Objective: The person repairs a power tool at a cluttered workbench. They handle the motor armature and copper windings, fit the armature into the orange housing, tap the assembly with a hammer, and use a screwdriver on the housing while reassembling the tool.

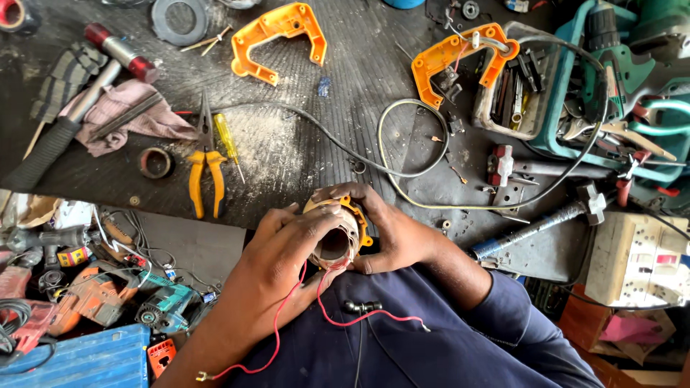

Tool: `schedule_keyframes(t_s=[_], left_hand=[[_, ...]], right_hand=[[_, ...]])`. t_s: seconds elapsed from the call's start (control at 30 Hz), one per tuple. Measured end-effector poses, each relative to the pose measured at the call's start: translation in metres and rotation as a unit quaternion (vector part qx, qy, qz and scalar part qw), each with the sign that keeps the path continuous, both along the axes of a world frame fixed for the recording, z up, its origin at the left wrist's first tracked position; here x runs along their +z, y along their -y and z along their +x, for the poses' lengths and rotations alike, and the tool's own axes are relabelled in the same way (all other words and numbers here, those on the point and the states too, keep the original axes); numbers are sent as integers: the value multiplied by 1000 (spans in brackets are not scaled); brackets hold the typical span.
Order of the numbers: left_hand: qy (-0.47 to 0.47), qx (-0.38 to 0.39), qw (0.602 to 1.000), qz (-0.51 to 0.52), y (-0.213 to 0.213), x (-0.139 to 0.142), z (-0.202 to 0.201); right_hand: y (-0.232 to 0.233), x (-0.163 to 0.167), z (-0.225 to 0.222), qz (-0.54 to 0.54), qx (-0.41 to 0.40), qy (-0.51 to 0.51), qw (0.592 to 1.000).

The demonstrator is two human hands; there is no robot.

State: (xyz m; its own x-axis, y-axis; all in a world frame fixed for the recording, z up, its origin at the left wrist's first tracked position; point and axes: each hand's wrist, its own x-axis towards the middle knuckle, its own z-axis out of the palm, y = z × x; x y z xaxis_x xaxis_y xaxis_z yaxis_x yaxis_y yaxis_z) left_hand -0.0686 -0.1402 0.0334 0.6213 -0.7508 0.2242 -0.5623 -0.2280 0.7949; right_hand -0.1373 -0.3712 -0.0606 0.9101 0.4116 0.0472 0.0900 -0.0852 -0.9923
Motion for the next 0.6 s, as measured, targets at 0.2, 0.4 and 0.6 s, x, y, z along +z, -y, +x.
schedule_keyframes(t_s=[0.2, 0.4, 0.6], left_hand=[[2, -22, 998, 56, 2, 13, 6], [2, -27, 999, 46, 3, 17, 9], [-12, -23, 999, 38, -7, 14, 8]], right_hand=[[-1, -3, 0, 18, -1, -30, 999], [-2, -5, 1, 21, -2, -45, 999], [-6, -8, 5, 57, 14, -27, 998]])
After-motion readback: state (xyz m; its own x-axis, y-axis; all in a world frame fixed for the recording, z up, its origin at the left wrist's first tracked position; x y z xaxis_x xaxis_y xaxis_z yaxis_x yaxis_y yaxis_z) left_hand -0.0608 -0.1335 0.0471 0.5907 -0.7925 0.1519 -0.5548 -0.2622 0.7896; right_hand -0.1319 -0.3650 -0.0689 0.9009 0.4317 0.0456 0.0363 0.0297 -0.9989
